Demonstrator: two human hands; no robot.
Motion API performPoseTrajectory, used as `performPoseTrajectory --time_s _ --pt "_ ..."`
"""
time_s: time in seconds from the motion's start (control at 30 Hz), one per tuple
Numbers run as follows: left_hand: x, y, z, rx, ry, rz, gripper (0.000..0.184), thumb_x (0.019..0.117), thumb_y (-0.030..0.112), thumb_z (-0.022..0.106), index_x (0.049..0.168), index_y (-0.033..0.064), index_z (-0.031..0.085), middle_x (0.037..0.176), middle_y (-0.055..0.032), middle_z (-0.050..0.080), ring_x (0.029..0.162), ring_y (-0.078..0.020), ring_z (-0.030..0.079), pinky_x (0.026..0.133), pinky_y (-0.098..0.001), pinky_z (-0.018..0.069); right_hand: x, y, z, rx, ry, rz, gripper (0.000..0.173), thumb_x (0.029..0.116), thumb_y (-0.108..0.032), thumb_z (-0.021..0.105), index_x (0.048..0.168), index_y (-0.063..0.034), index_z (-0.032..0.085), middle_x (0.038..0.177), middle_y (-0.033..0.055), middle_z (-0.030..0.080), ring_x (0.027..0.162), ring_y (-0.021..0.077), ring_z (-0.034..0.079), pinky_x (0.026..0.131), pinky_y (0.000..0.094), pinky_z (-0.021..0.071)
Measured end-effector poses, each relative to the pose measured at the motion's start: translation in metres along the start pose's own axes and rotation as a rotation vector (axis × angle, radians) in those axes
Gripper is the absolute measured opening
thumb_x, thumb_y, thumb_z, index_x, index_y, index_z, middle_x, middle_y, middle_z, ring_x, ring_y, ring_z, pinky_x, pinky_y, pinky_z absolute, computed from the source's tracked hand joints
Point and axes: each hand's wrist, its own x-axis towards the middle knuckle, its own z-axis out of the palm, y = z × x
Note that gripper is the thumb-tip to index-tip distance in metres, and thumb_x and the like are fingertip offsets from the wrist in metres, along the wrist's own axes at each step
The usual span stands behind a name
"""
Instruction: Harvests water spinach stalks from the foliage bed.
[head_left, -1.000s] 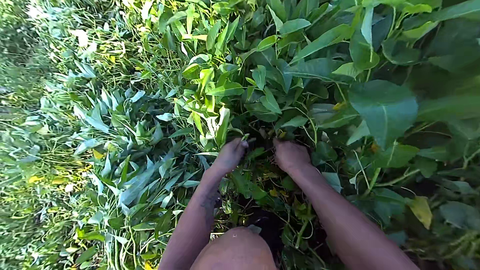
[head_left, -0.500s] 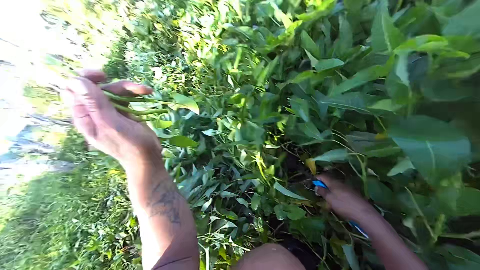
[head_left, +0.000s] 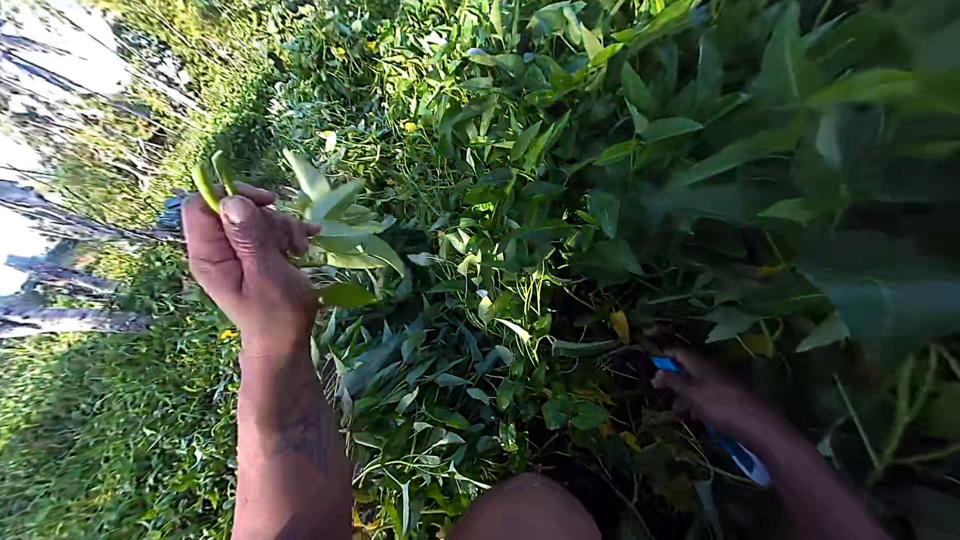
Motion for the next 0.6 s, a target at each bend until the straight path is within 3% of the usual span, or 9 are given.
performPoseTrajectory --time_s 0.03,0.1,0.17,0.2,0.3,0.4,0.5,0.6 --pt "-0.006 0.01 0.003 0.139 -0.022 0.026 0.023 0.1129 0.028 0.036 0.118 0.0129 0.053 0.086 0.0138 0.059 0.076 0.0013 0.062 0.078 -0.0251 0.0567 -0.002 -0.002 0.0 -0.002 -0.001 0.011 0.039 0.1077 -0.025 0.056 0.144 -0.0116 0.052 0.119 0.015 0.069 0.084 0.0292 0.071 0.073 0.0498 0.0609" --pt "-0.028 0.036 0.024 0.322 -0.134 0.041 0.029 0.11 0.025 0.049 0.12 -0.0003 0.057 0.09 0.0002 0.059 0.074 -0.0032 0.057 0.07 -0.0246 0.0518 -0.001 -0.006 -0.001 -0.01 -0.007 0.023 0.039 0.1086 -0.026 0.054 0.145 -0.0109 0.052 0.12 0.0145 0.07 0.083 0.0277 0.071 0.073 0.0481 0.0608" --pt "-0.063 0.061 0.065 0.384 -0.299 -0.085 0.029 0.1017 0.023 0.065 0.118 -0.001 0.064 0.076 -0.0044 0.059 0.059 -0.0094 0.053 0.053 -0.028 0.048 0.0 -0.007 0.0 -0.008 -0.008 0.024 0.041 0.1085 -0.026 0.055 0.146 -0.0096 0.052 0.119 0.0151 0.069 0.083 0.0277 0.071 0.075 0.0482 0.0611" --pt "-0.084 0.07 0.089 0.369 -0.431 -0.16 0.028 0.0991 0.023 0.068 0.115 0.0004 0.067 0.072 -0.0048 0.06 0.055 -0.012 0.053 0.05 -0.0308 0.0488 0.0 -0.006 0.0 -0.007 -0.005 0.024 0.041 0.1084 -0.026 0.055 0.146 -0.0095 0.052 0.119 0.0149 0.069 0.083 0.0277 0.071 0.076 0.048 0.0611" --pt "-0.144 0.072 0.164 0.229 -0.884 -0.315 0.022 0.0999 0.023 0.066 0.107 0.0028 0.071 0.087 -0.0104 0.071 0.07 -0.0224 0.069 0.066 -0.0441 0.0614 0.001 -0.004 0.001 0.003 0.012 0.001 0.04 0.1085 -0.025 0.055 0.145 -0.009 0.053 0.116 0.0142 0.07 0.079 0.0264 0.071 0.072 0.0466 0.0608" --pt "-0.174 0.051 0.222 0.236 -1.197 -0.496 0.039 0.1057 0.033 0.059 0.13 0.0034 0.065 0.125 -0.0192 0.067 0.106 -0.0353 0.07 0.091 -0.0552 0.0583 -0.001 -0.003 0.001 -0.007 0.023 0.007 0.039 0.1087 -0.024 0.054 0.145 -0.011 0.053 0.114 0.0124 0.07 0.078 0.0255 0.07 0.071 0.0457 0.0602" --pt "-0.186 0.021 0.252 0.387 -1.29 -0.625 0.051 0.0986 0.046 0.067 0.13 0.0049 0.065 0.127 -0.0201 0.067 0.112 -0.0398 0.069 0.091 -0.0621 0.0566 -0.001 -0.003 0.003 -0.018 0.04 0.04 0.042 0.1077 -0.023 0.056 0.147 -0.011 0.05 0.116 0.0136 0.07 0.081 0.0263 0.072 0.073 0.0469 0.0615" --pt "-0.185 0.006 0.245 0.56 -1.409 -0.706 0.044 0.0974 0.041 0.068 0.128 0.0095 0.067 0.121 -0.0206 0.07 0.108 -0.0423 0.069 0.087 -0.0651 0.0561 -0.001 -0.007 0.008 -0.048 0.022 0.078 0.041 0.1071 -0.023 0.057 0.146 -0.0114 0.049 0.121 0.0138 0.068 0.085 0.0258 0.072 0.077 0.0467 0.062"
